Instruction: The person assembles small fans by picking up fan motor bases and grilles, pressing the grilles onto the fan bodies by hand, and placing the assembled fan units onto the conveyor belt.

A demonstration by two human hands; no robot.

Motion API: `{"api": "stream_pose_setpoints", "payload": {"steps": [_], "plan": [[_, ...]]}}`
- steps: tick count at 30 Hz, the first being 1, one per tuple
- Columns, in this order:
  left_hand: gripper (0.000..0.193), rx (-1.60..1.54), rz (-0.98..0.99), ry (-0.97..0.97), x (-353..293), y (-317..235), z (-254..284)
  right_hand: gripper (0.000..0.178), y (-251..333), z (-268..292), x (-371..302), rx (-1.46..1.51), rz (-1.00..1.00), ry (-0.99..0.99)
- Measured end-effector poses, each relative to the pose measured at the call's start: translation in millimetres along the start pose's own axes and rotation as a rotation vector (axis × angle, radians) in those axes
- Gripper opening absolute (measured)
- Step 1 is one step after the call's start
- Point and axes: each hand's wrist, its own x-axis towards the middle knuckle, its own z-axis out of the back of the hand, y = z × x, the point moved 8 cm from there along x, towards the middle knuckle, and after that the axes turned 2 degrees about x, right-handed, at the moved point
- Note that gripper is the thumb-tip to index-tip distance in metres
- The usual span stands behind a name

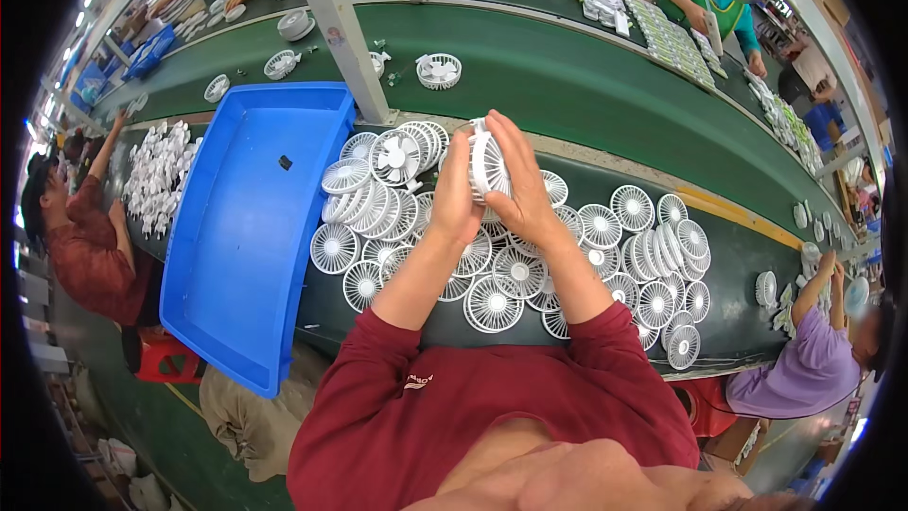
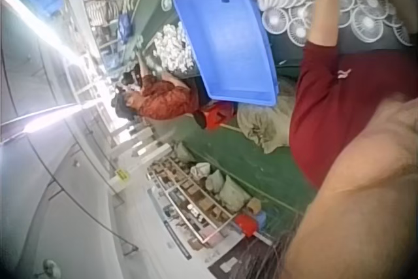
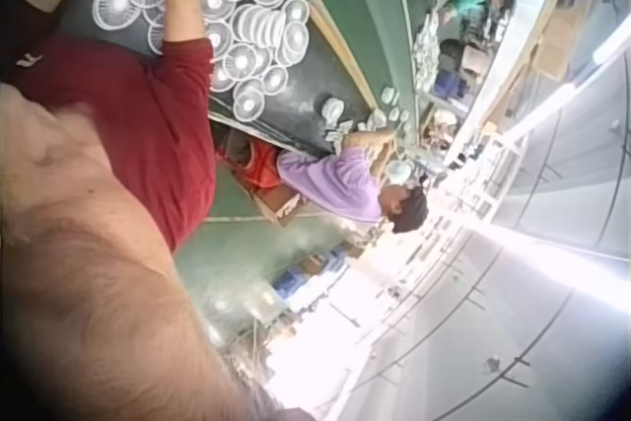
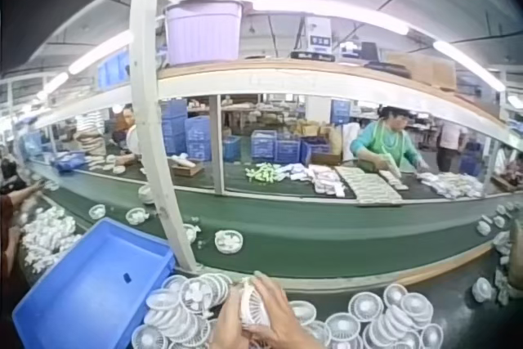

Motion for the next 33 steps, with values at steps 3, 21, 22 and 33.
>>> {"api": "stream_pose_setpoints", "payload": {"steps": [3, 21, 22, 33], "plan": [[0.037, 0.577, -0.496, -0.049, -12.3, -26.4, -9.2, 0.077, -13.6, -15.5, -8.0, 0.420, -0.223, -0.078], [0.048, 1.571, -0.446, 0.307, 26.5, -16.8, -21.9, 0.056, -147.6, 82.5, 0.4, 0.121, -0.557, -0.219], [0.043, 1.557, -0.545, 0.295, 34.9, -26.6, -16.2, 0.060, -169.1, 103.9, -3.2, 0.132, -0.635, -0.283], [0.048, 2.043, -0.004, -0.053, 216.9, -15.2, 70.3, 0.056, -123.1, 77.5, -40.3, -0.377, -0.412, 0.195]]}}
